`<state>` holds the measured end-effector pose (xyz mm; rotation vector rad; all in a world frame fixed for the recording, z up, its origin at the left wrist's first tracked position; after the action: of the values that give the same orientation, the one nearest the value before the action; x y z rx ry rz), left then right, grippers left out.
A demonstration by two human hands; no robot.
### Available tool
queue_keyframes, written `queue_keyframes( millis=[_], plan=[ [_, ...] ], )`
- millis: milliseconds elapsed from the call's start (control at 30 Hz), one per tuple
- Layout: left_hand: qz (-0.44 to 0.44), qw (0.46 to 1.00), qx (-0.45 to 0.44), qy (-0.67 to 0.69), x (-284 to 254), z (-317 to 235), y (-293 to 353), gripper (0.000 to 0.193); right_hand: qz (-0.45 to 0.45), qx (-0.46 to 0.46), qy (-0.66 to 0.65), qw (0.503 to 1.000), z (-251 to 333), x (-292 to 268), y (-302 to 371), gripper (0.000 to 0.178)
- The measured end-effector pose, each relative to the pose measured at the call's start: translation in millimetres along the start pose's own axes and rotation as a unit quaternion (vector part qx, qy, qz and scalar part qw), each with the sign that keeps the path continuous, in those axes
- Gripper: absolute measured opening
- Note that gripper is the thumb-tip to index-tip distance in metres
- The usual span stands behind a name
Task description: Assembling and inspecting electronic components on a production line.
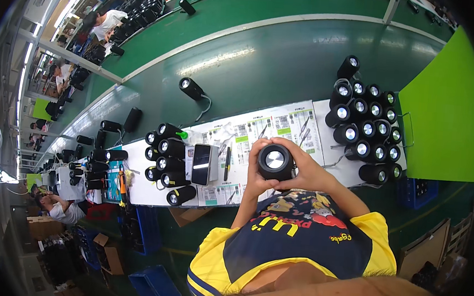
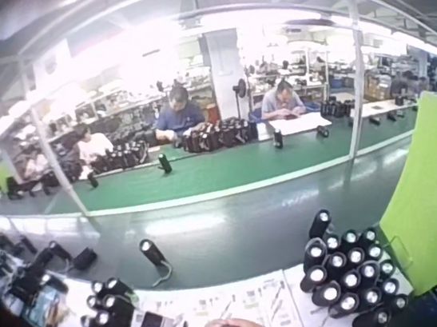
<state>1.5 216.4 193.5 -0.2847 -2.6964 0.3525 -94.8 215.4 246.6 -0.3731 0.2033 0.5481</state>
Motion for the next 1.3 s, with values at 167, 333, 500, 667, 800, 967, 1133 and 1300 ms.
queue_keyframes(
  millis=[167, 333, 500, 667, 800, 967, 1133, 1300],
  plan=[
    [0.021, 0.983, -0.144, -0.111, -45, 60, -24, 0.069, -0.051, 0.101, -0.019, 0.993, -78, -2, -15, 0.079],
    [-0.170, 0.945, -0.208, -0.187, -161, 97, -71, 0.032, -0.099, 0.125, 0.139, 0.977, -173, -18, -54, 0.079],
    [-0.345, 0.862, -0.101, -0.357, -275, 67, -140, 0.051, -0.249, 0.022, 0.220, 0.943, -207, -83, -127, 0.081],
    [-0.418, 0.648, -0.051, -0.635, -325, 38, -201, 0.082, -0.312, 0.072, 0.198, 0.926, -299, -109, -156, 0.075],
    [-0.396, 0.729, -0.160, -0.535, -383, 75, -201, 0.080, -0.313, 0.056, 0.178, 0.931, -297, -103, -155, 0.076],
    [-0.369, 0.767, -0.088, -0.518, -316, 72, -173, 0.069, -0.279, 0.160, 0.379, 0.867, -265, -116, -134, 0.088],
    [-0.243, 0.953, -0.177, 0.038, -211, 82, -126, 0.068, -0.278, 0.054, 0.019, 0.959, -229, -59, -82, 0.089],
    [-0.036, 0.988, -0.072, 0.131, -92, 27, -83, 0.084, -0.264, -0.013, -0.270, 0.926, -115, -32, -60, 0.104]
  ],
)
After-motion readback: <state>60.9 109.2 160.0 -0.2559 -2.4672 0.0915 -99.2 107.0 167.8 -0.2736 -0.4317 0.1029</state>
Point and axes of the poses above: each hand's wrist, its own y-axis away from the middle knuckle, its own x-axis out of the palm, z = x × y, the point moved 10 cm from there along -y, towards the middle knuckle, and after that the axes turned 5 degrees about -x, right-handed, at the moved point
